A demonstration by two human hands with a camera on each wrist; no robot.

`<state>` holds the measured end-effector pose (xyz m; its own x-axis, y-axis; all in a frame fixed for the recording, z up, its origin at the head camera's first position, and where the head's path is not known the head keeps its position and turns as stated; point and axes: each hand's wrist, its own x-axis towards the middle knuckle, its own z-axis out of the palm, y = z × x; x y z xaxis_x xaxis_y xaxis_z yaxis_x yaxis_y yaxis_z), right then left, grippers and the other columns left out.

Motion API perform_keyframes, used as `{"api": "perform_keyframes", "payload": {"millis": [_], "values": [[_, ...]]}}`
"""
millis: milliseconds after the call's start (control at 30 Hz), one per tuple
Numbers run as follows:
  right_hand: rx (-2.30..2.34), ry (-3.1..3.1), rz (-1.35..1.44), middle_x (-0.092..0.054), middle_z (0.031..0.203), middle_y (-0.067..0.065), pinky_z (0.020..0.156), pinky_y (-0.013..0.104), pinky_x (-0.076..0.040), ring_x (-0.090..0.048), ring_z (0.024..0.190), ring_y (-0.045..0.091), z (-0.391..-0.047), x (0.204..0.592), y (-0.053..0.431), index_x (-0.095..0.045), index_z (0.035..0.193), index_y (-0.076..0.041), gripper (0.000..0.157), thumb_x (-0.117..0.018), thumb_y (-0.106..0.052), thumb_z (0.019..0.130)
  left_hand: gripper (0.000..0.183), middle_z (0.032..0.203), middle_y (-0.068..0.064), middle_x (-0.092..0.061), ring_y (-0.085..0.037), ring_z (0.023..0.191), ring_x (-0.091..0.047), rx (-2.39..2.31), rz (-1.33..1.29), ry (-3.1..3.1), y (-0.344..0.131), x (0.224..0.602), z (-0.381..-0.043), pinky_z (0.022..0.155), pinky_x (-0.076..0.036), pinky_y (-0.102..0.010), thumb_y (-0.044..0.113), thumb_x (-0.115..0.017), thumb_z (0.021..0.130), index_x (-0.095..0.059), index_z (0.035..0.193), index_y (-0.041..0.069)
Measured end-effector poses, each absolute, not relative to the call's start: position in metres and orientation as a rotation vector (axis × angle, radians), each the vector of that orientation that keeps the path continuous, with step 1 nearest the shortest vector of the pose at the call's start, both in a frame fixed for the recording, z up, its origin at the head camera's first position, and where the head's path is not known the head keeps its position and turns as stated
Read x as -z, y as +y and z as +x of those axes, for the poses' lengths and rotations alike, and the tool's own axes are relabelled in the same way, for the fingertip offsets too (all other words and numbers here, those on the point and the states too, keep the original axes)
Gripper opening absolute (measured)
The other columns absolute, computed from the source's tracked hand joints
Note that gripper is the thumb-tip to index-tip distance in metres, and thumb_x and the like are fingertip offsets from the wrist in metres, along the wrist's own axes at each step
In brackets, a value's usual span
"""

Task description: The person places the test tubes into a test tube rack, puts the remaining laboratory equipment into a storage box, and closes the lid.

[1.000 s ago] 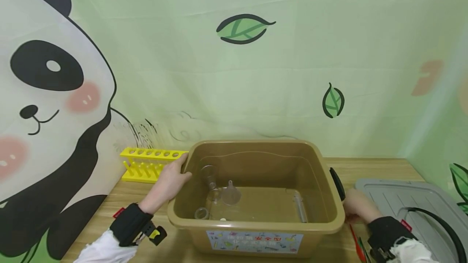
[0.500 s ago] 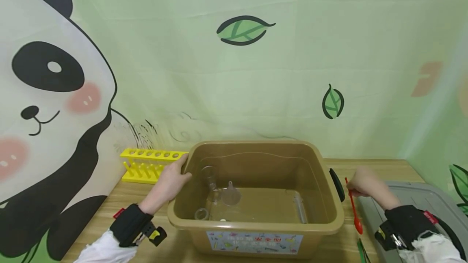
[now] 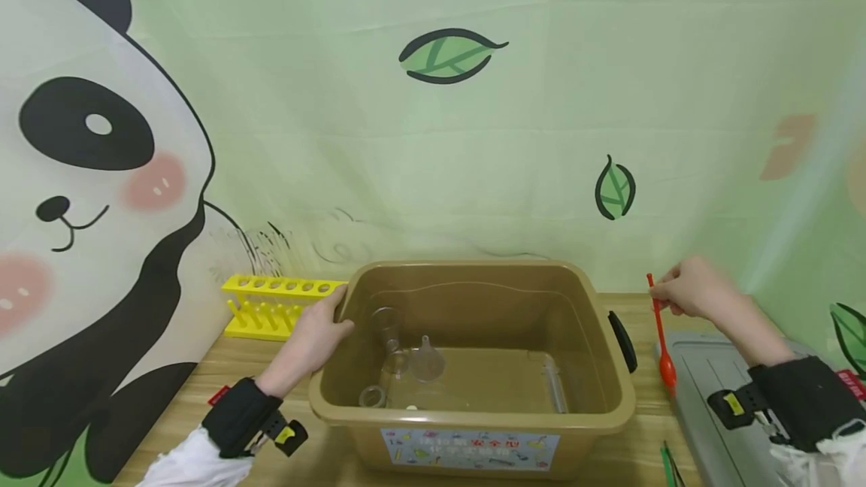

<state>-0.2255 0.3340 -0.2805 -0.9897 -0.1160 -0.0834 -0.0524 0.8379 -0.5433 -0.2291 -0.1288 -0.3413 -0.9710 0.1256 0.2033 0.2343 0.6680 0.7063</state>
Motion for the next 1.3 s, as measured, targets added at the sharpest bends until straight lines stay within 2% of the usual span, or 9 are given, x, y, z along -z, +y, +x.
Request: {"api": "perform_keyframes", "payload": {"millis": [267,633,967,1167,1300], "values": [[0.919,2.930,-0.162,-0.051,0.056,0.000,0.045,0.025,-0.035,-0.044,0.051,0.015,-0.220,0.249,0.316,-0.065,0.081,0.007,0.023,-0.058,-0.013,0.085,0.049,0.112,-0.019,-0.056,-0.030,0.093,-0.058,1.217,-0.311,-2.726,-0.129,0.342,-0.229,0.068,-0.052,-0.040,-0.003,-0.050,0.082,-0.041,0.131,-0.001],[1.027,2.851,-0.227,-0.051,0.057,0.001,0.047,0.024,-0.036,-0.045,0.051,0.014,-0.222,0.238,0.277,-0.065,0.086,0.007,0.021,-0.060,-0.014,0.085,0.049,0.111,-0.020,-0.057,-0.030,0.091,-0.058,1.207,-0.312,-2.727,-0.129,0.343,-0.230,0.067,-0.052,-0.040,-0.003,-0.050,0.082,-0.041,0.130,-0.002],[0.991,2.834,-0.283,-0.059,0.064,0.003,0.046,0.022,-0.037,-0.048,0.049,0.013,-0.231,0.235,0.240,-0.066,0.083,0.006,0.019,-0.061,-0.012,0.084,0.049,0.111,-0.020,-0.057,-0.029,0.090,-0.059,1.228,-0.326,-2.712,-0.129,0.343,-0.229,0.066,-0.053,-0.038,-0.004,-0.049,0.082,-0.042,0.130,-0.001],[0.950,2.831,-0.314,-0.053,0.052,0.001,0.044,0.021,-0.035,-0.047,0.045,0.010,-0.240,0.238,0.217,-0.067,0.076,0.003,0.015,-0.062,-0.009,0.082,0.049,0.110,-0.019,-0.057,-0.029,0.091,-0.058,1.231,-0.328,-2.704,-0.130,0.344,-0.230,0.067,-0.052,-0.039,-0.004,-0.049,0.081,-0.042,0.130,-0.001],[0.926,2.825,-0.345,-0.053,0.051,0.002,0.044,0.022,-0.037,-0.047,0.043,0.009,-0.245,0.243,0.203,-0.067,0.069,0.003,0.018,-0.061,-0.006,0.083,0.050,0.111,-0.019,-0.057,-0.029,0.092,-0.058,1.241,-0.318,-2.708,-0.129,0.344,-0.230,0.067,-0.052,-0.039,-0.003,-0.050,0.082,-0.042,0.131,0.000]]}}
